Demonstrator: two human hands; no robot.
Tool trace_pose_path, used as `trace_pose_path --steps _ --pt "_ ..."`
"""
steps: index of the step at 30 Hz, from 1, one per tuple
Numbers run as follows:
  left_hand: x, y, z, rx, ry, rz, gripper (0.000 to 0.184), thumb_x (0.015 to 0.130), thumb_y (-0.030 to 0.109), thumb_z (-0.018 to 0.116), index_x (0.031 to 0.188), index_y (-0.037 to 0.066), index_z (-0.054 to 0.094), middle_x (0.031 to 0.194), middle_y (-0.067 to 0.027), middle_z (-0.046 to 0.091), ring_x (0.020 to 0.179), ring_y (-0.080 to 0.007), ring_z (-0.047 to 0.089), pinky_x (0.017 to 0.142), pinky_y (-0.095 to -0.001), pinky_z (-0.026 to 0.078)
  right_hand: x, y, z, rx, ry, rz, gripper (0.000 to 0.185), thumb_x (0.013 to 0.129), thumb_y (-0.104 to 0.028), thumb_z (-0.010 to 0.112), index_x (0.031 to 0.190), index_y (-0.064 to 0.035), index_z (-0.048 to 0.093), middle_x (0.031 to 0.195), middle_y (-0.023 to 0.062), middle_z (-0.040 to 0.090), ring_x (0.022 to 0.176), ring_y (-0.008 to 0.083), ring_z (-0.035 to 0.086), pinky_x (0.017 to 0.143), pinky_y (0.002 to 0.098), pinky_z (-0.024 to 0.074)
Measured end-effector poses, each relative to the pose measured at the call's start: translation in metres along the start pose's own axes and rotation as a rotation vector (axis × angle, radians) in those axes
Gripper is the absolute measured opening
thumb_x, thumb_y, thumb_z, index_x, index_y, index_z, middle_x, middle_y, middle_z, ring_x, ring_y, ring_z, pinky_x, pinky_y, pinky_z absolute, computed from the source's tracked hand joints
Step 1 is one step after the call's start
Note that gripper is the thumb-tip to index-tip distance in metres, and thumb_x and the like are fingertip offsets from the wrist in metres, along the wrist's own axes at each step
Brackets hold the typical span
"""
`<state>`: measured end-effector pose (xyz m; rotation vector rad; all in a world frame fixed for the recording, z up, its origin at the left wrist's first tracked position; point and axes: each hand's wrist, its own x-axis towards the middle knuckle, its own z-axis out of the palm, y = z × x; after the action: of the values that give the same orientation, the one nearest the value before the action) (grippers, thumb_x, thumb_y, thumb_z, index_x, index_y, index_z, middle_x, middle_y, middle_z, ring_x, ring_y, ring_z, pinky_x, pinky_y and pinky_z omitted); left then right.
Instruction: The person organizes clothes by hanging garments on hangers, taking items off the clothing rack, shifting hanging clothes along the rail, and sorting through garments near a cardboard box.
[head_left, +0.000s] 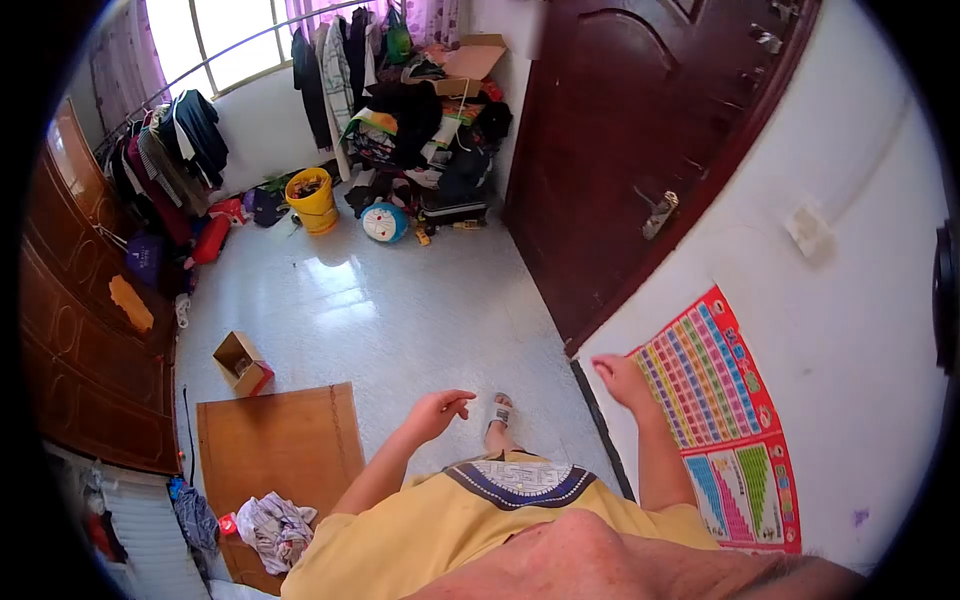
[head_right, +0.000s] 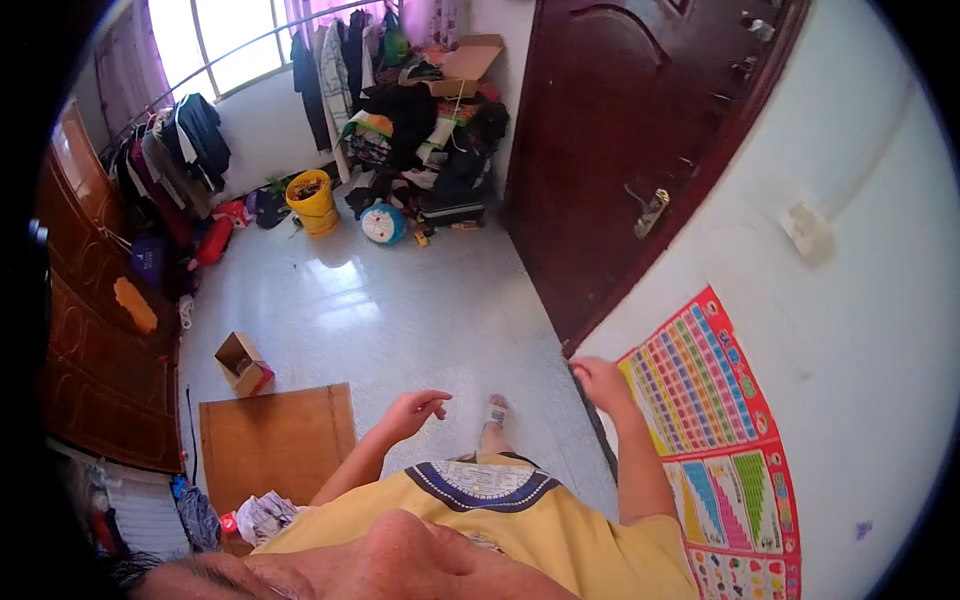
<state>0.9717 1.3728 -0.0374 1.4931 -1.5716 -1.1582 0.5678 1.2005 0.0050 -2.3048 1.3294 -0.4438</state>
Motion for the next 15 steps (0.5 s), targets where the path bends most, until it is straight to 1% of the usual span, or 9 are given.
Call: trace_pose_path --steps 2,4,5,6,7,8,11,12,15 --pt "0.011 -0.013 -0.012 -0.025 0.084 -0.061 0.027 0.106 0.017 0.059 0.128 0.011 0.072 0.091 -0.0068 0.078 0.083 -0.0181 0.071 0.079 -0.0333 0.056 0.059 0.017 -0.011 -0.019 0.086 -0.057 0.029 0.099 -0.021 0.064 0.122 -0.0052 0.072 0.124 0.0183 0.072 0.116 0.037 0.066 0.1 0.0445 0.0526" --pt "0.03 -0.006 -0.027 -0.011 0.102 -0.181 0.027 0.107 0.018 0.058 0.129 0.01 0.072 0.092 -0.0063 0.079 0.087 -0.0177 0.072 0.083 -0.0333 0.056 0.125 0.034 -0.027 0.01 0.211 -0.15 0.03 0.098 -0.02 0.064 0.124 -0.005 0.071 0.126 0.0182 0.07 0.119 0.037 0.065 0.102 0.0453 0.0517" --pt "0.038 -0.003 -0.036 -0.009 0.128 -0.249 0.027 0.108 0.018 0.058 0.129 0.01 0.072 0.093 -0.0061 0.079 0.088 -0.0175 0.073 0.084 -0.0333 0.056 0.156 0.041 -0.037 -0.014 0.234 -0.143 0.033 0.098 -0.018 0.064 0.127 -0.0044 0.069 0.129 0.0183 0.068 0.122 0.0373 0.063 0.105 0.0458 0.0504" --pt "0.049 0.001 -0.045 0.003 0.125 -0.259 0.027 0.108 0.019 0.057 0.129 0.01 0.072 0.093 -0.0061 0.079 0.088 -0.018 0.073 0.084 -0.0335 0.056 0.19 0.052 -0.045 -0.079 0.264 -0.149 0.035 0.098 -0.019 0.065 0.129 -0.0032 0.067 0.129 0.0187 0.068 0.122 0.0376 0.063 0.105 0.046 0.0499" --pt "0.061 0.008 -0.052 0.014 0.13 -0.277 0.027 0.108 0.019 0.057 0.129 0.011 0.072 0.093 -0.0062 0.079 0.088 -0.0184 0.073 0.083 -0.0338 0.056 0.221 0.069 -0.048 -0.119 0.297 -0.168 0.036 0.098 -0.019 0.065 0.13 -0.0047 0.067 0.13 0.0185 0.067 0.121 0.0379 0.063 0.104 0.0465 0.0501" --pt "0.071 0.014 -0.06 0.026 0.135 -0.298 0.027 0.108 0.02 0.057 0.13 0.011 0.071 0.093 -0.0063 0.079 0.087 -0.0189 0.074 0.082 -0.034 0.056 0.241 0.065 -0.062 -0.108 0.27 -0.059 0.035 0.098 -0.019 0.065 0.131 -0.0062 0.067 0.131 0.0181 0.067 0.121 0.0381 0.063 0.103 0.0461 0.0506" --pt "0.1 0.028 -0.087 0.134 0.158 -0.258 0.027 0.108 0.021 0.057 0.13 0.012 0.071 0.093 -0.0071 0.079 0.086 -0.0211 0.074 0.08 -0.0355 0.057 0.314 0.065 -0.051 0.086 0.25 -0.062 0.027 0.101 -0.02 0.062 0.122 -0.0058 0.072 0.122 0.0171 0.071 0.112 0.0376 0.068 0.096 0.0451 0.0544" --pt "0.106 0.023 -0.094 0.156 0.221 -0.213 0.026 0.107 0.018 0.059 0.129 0.013 0.072 0.092 -0.0083 0.078 0.084 -0.0233 0.074 0.078 -0.0368 0.057 0.334 0.061 -0.037 0.111 0.207 -0.099 0.026 0.101 -0.02 0.062 0.119 -0.0054 0.072 0.119 0.0172 0.072 0.11 0.0375 0.069 0.095 0.0448 0.0549" --pt "0.11 0.023 -0.11 0.116 0.37 -0.28 0.027 0.105 0.013 0.061 0.129 0.013 0.072 0.091 -0.0085 0.078 0.083 -0.0221 0.074 0.079 -0.0363 0.057 0.391 0.048 0.028 0.149 0.053 -0.171 0.022 0.099 -0.019 0.063 0.109 -0.0037 0.075 0.108 0.0189 0.074 0.106 0.0368 0.07 0.092 0.0435 0.0552"
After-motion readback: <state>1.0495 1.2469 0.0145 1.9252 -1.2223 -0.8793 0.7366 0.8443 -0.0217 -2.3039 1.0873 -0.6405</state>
